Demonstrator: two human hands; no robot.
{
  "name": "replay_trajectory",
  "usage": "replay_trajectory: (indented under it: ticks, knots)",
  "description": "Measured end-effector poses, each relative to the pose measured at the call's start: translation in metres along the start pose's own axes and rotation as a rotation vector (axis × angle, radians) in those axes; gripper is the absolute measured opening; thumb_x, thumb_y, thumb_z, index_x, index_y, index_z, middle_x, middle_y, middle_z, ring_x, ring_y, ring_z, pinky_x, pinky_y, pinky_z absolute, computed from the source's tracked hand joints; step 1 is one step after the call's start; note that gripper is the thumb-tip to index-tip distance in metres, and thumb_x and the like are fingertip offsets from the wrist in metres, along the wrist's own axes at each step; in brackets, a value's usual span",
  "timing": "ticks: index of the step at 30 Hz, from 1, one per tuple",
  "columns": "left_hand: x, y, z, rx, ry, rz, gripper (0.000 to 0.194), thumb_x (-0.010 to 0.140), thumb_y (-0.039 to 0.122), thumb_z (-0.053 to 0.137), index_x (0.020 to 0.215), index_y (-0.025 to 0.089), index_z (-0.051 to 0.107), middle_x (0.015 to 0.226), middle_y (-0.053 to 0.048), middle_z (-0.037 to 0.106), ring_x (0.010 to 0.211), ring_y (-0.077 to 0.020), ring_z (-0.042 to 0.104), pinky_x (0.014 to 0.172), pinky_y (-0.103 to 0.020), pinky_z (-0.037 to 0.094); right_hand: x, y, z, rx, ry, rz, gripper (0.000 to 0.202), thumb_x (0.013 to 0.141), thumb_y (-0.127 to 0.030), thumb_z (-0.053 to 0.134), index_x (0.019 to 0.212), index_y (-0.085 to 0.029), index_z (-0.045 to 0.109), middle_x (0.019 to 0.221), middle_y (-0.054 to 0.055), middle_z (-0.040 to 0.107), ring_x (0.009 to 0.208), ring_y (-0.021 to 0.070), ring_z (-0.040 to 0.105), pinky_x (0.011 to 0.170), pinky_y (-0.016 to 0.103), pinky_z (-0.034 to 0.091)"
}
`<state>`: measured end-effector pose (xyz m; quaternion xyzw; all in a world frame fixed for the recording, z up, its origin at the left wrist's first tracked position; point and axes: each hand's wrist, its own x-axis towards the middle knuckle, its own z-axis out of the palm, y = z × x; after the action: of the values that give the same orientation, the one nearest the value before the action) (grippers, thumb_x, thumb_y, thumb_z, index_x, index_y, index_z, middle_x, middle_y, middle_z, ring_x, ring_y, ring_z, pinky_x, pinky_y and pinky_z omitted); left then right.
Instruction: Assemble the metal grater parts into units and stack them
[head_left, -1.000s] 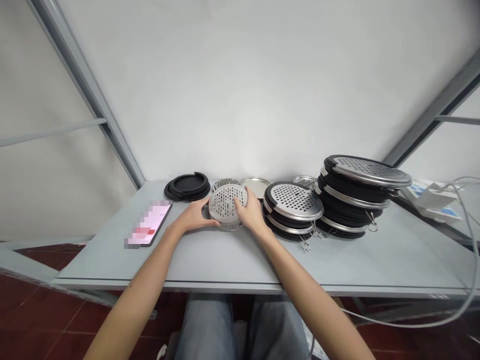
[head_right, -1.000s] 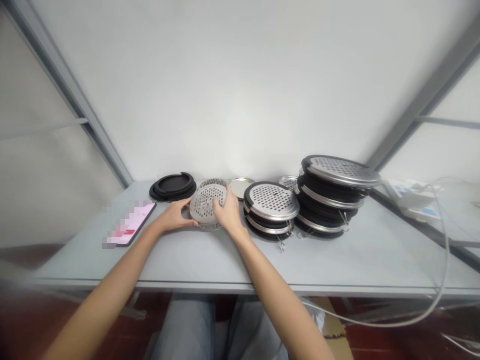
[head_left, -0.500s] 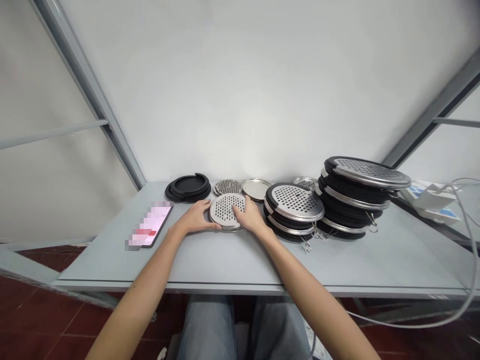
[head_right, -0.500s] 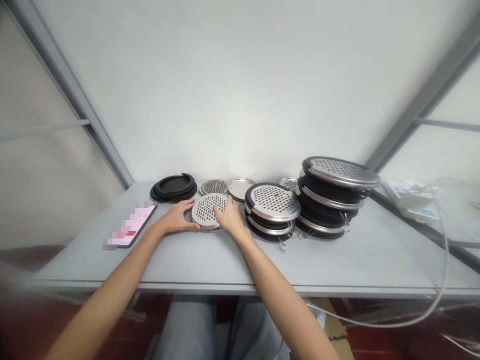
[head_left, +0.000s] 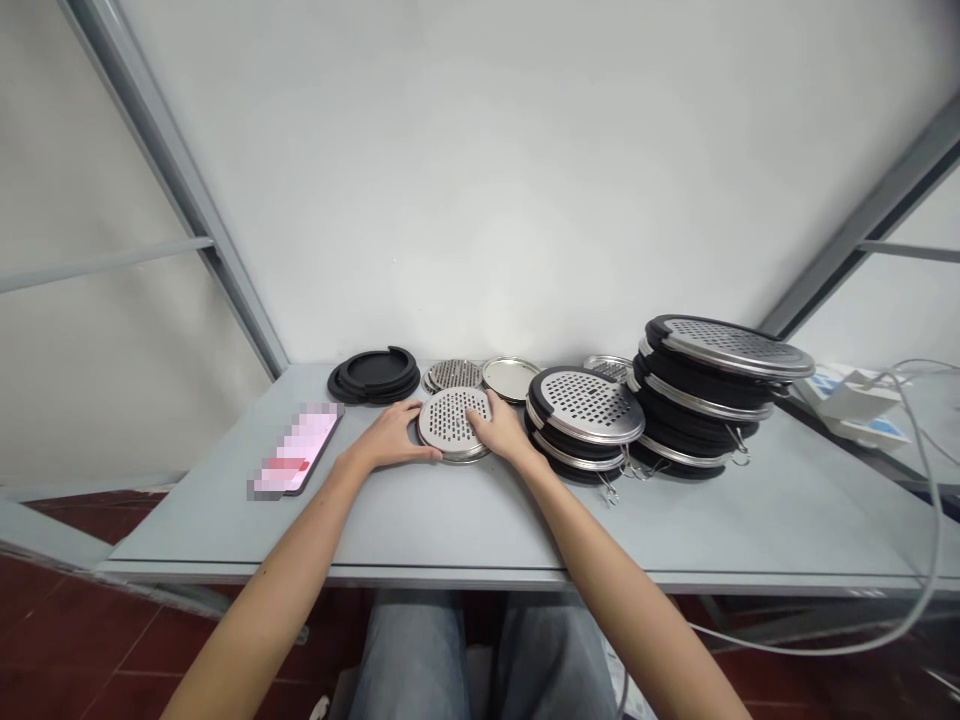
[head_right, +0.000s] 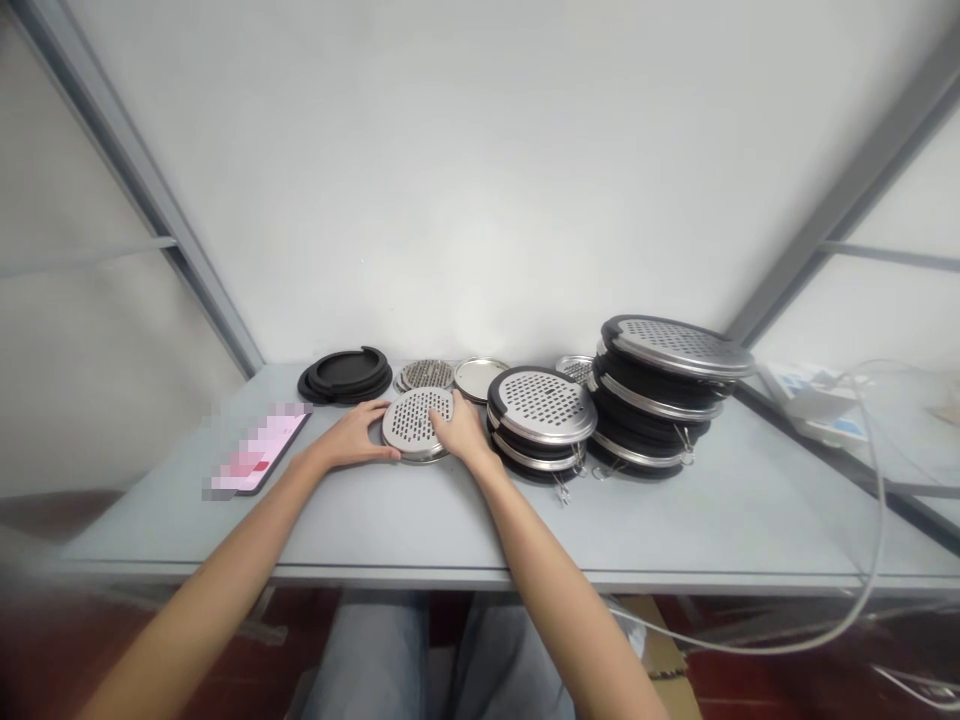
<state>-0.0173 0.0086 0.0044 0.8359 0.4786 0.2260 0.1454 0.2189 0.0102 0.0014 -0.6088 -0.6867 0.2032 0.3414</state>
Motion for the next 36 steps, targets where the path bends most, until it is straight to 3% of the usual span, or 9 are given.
replay_trajectory:
  ticks: [6,11,19,27,36]
  knots:
    - [-0.0005,-0.0003,0.0007,0.008,-0.003,0.019,0.086,0.058,0.069,0.077,0.128,0.021,0.062,0.138,-0.012,0.054,0.127,-0.0365,0.050,0.109,-0.049,0.039,0.0001,-0.0024,-0.0028,-0.122,-0.003,0.002,0.039,0.090,-0.039,0.053,0.115,-0.011,0.062,0.121,0.019,0.063,0.117,0.0287,0.058,0.099,0.036,0.043]
    - [0.0003,-0.0004,0.0043,0.029,-0.018,0.009,0.093,0.057,0.070,0.077,0.133,0.020,0.058,0.142,-0.015,0.051,0.130,-0.0381,0.047,0.111,-0.051,0.036,-0.0029,-0.0065,-0.0043,-0.204,-0.022,0.019,0.041,0.094,-0.043,0.047,0.105,-0.009,0.064,0.121,0.022,0.061,0.115,0.0308,0.058,0.099,0.037,0.042]
    - [-0.0008,-0.0019,0.0044,0.023,-0.041,-0.015,0.098,0.057,0.070,0.077,0.138,0.019,0.053,0.149,-0.016,0.043,0.137,-0.0387,0.039,0.115,-0.053,0.031,-0.0025,-0.0051,-0.0008,-0.242,-0.015,0.007,0.042,0.095,-0.043,0.045,0.107,-0.007,0.063,0.121,0.023,0.061,0.114,0.0298,0.057,0.096,0.035,0.041]
    - [-0.0018,-0.0012,0.0010,0.040,-0.071,-0.046,0.099,0.058,0.072,0.076,0.139,0.020,0.052,0.152,-0.016,0.039,0.140,-0.0379,0.034,0.116,-0.050,0.030,-0.0006,-0.0024,-0.0020,-0.311,-0.009,-0.040,0.033,0.096,-0.037,0.045,0.101,-0.012,0.066,0.101,0.016,0.067,0.100,0.0245,0.061,0.086,0.029,0.041]
    - [-0.0009,-0.0051,0.0043,0.039,-0.072,-0.059,0.100,0.059,0.072,0.075,0.140,0.020,0.050,0.153,-0.016,0.038,0.141,-0.0396,0.033,0.116,-0.053,0.029,-0.0012,-0.0017,0.0015,-0.336,-0.020,0.025,0.040,0.095,-0.041,0.045,0.111,-0.010,0.064,0.112,0.020,0.062,0.109,0.0285,0.057,0.091,0.034,0.040]
